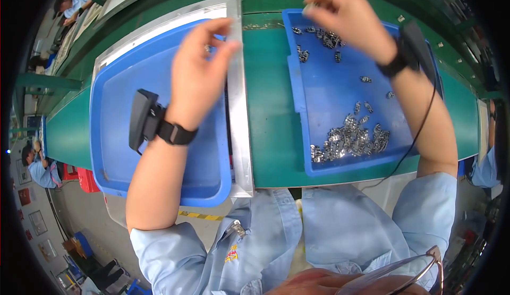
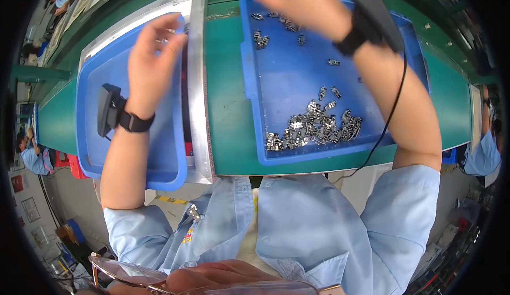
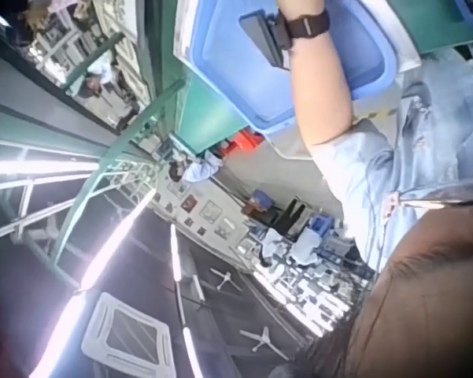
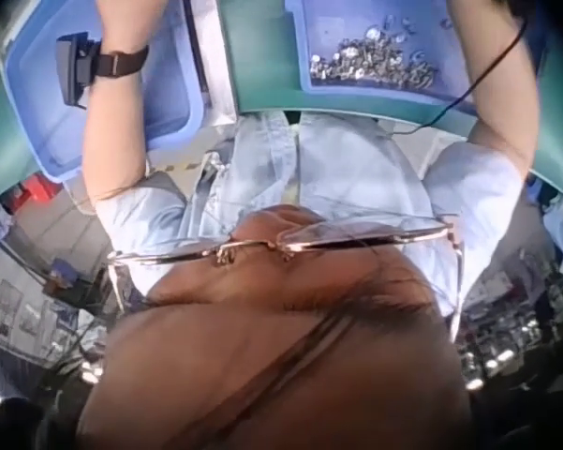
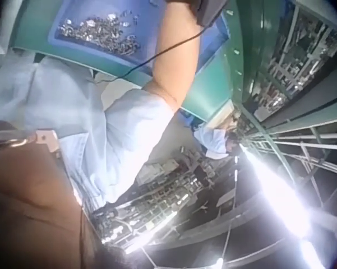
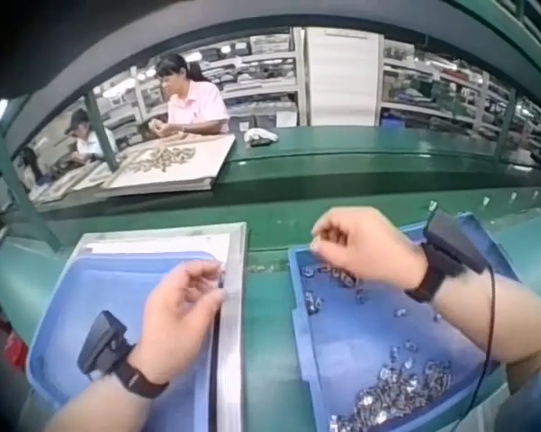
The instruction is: The person picks up a plastic housing and a metal component by hand, joins them together, and places the assembled unit onto a tray. After repeating this process, the person sets the tray aside and pulls a larger tray of plastic housings toward them.
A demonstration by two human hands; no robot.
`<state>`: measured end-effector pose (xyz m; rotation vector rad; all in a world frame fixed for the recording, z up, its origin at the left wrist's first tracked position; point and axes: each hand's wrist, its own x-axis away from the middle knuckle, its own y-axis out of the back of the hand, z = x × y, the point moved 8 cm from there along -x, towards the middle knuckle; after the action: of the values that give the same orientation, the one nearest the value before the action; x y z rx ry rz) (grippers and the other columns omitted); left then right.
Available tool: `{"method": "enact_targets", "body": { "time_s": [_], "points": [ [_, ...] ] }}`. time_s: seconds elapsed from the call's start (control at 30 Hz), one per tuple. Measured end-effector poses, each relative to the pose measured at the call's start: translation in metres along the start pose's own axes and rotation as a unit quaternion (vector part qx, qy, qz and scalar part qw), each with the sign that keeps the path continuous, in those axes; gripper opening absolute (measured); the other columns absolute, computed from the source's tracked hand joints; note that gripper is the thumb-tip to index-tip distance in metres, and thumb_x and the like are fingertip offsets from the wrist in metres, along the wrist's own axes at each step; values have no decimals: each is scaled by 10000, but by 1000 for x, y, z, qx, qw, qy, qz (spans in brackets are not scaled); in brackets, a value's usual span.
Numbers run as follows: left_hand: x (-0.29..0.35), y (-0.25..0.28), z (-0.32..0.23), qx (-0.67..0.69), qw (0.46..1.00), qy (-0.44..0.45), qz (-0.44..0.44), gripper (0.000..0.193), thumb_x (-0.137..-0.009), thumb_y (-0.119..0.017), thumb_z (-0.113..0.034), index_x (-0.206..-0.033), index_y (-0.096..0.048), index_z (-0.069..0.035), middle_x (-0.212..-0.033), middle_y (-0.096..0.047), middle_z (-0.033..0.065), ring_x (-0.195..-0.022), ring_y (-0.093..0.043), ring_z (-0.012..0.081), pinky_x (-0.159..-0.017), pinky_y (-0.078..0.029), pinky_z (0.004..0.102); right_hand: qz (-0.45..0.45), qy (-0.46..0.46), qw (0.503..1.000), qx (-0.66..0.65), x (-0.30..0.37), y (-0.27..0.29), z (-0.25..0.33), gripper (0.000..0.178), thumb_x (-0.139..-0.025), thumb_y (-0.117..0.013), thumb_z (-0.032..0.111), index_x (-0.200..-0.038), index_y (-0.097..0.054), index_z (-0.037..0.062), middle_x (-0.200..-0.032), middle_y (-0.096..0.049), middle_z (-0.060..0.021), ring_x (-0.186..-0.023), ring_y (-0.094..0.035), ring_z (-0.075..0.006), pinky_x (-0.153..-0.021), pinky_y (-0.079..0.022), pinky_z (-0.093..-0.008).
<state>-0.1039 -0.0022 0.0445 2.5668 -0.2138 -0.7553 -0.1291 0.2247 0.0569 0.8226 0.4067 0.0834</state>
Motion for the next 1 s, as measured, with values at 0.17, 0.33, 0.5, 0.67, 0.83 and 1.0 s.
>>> {"method": "enact_targets", "body": {
  "time_s": [0.17,0.33,0.5,0.67,0.83,1.0],
  "points": [
    [-21,54,73,-119,972,199,-48,285,-821,-660,-181,-1063,-601,-42,-922,-629,31,-791,-568,125,-708,-455,237,-27,-42,946,321,-68,63,-161,297,-775,-665,258,-960,-629,28,-774,-646,-131,-740,-630,-262,-670,-491,-360],
    [-7,50,101,-182,970,158,15,294,-812,-665,-180,-1060,-603,-35,-909,-635,58,-812,-591,175,-746,-476,293,132,-161,897,391,-71,26,-192,348,-788,-651,298,-1012,-622,34,-893,-660,-151,-825,-635,-280,-735,-494,-367],
    [-9,34,98,-274,955,111,20,234,-797,-660,-167,-1004,-625,-62,-954,-630,136,-898,-601,298,-801,-476,387,3,-152,924,352,-61,57,-199,449,-811,-645,323,-1136,-568,24,-1056,-633,-148,-902,-619,-257,-803,-484,-341],
    [-8,32,100,-310,948,78,4,210,-797,-641,-141,-987,-619,-55,-951,-624,163,-909,-588,328,-813,-468,403,-110,-43,974,196,-50,77,-145,430,-841,-631,275,-1182,-549,27,-1063,-625,-125,-889,-606,-187,-795,-481,-297],
    [-11,25,91,-300,952,47,33,235,-795,-636,-140,-1008,-599,-46,-890,-631,150,-815,-603,329,-726,-478,383,-95,47,985,134,-15,61,-47,320,-857,-616,193,-1141,-581,50,-957,-626,-82,-839,-588,-138,-755,-478,-269],
    [-11,23,83,-239,965,99,50,191,-798,-582,-111,-963,-592,-16,-850,-624,175,-816,-590,361,-723,-467,417,33,48,993,99,24,23,-7,254,-840,-615,184,-1059,-613,55,-917,-618,-104,-857,-594,-228,-761,-478,-336]
  ]
}}
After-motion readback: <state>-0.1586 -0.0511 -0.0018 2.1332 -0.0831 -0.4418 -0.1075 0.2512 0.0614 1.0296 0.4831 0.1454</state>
